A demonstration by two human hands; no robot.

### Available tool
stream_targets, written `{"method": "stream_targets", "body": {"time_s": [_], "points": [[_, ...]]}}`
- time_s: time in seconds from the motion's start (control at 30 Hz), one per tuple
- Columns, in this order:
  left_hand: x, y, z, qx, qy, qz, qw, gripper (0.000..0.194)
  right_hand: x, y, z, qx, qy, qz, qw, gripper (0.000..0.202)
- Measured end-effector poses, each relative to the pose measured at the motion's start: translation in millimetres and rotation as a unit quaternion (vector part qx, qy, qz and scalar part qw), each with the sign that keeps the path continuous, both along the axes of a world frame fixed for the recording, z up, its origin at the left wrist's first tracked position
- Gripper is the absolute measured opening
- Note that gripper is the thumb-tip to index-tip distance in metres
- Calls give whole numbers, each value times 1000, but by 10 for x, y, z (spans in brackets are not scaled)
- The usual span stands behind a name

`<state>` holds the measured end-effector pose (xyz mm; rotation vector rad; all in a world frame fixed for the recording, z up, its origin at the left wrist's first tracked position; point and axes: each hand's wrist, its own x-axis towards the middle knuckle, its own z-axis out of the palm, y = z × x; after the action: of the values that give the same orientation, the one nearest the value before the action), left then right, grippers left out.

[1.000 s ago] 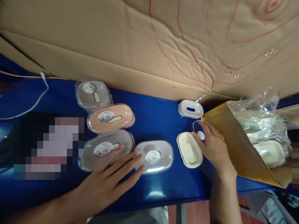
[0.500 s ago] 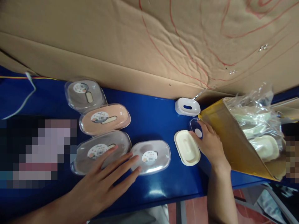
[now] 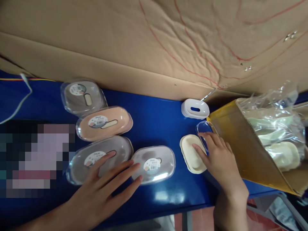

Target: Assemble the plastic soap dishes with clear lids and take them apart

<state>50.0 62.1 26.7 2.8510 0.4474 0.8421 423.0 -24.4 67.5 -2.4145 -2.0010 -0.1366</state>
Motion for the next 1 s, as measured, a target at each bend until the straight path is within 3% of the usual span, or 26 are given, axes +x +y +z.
{"method": "stream_targets", "body": {"time_s": [0.13,0.23,0.3,0.4,0.47,0.53,0.7,0.83,0.93,1.0], "points": [[-21,1,2,-2,8,-6,1000,27,123,37,-17,5,-29,-48,998,60],[-31,8,1,0,12,-11,1000,28,89,45,15,22,22,-14,999,54],[-30,14,-5,6,16,-7,1000,30,-52,32,73,12,92,53,994,50],[-22,21,-9,31,35,2,999,36,-420,-5,186,-27,172,213,962,57],[-23,17,1,43,50,17,998,40,-672,10,229,-35,164,319,933,58],[-31,4,25,46,47,26,997,41,-840,107,212,-23,129,359,924,49],[-58,-39,66,45,2,-1,999,36,-872,743,-7,39,48,315,947,42],[-58,-47,27,46,4,-1,999,34,-859,1167,-33,44,83,306,947,58],[-69,-41,13,43,12,-18,999,33,-847,1047,99,62,90,291,950,70],[-82,-37,23,47,17,-36,998,33,-783,761,177,78,49,225,970,64]]}}
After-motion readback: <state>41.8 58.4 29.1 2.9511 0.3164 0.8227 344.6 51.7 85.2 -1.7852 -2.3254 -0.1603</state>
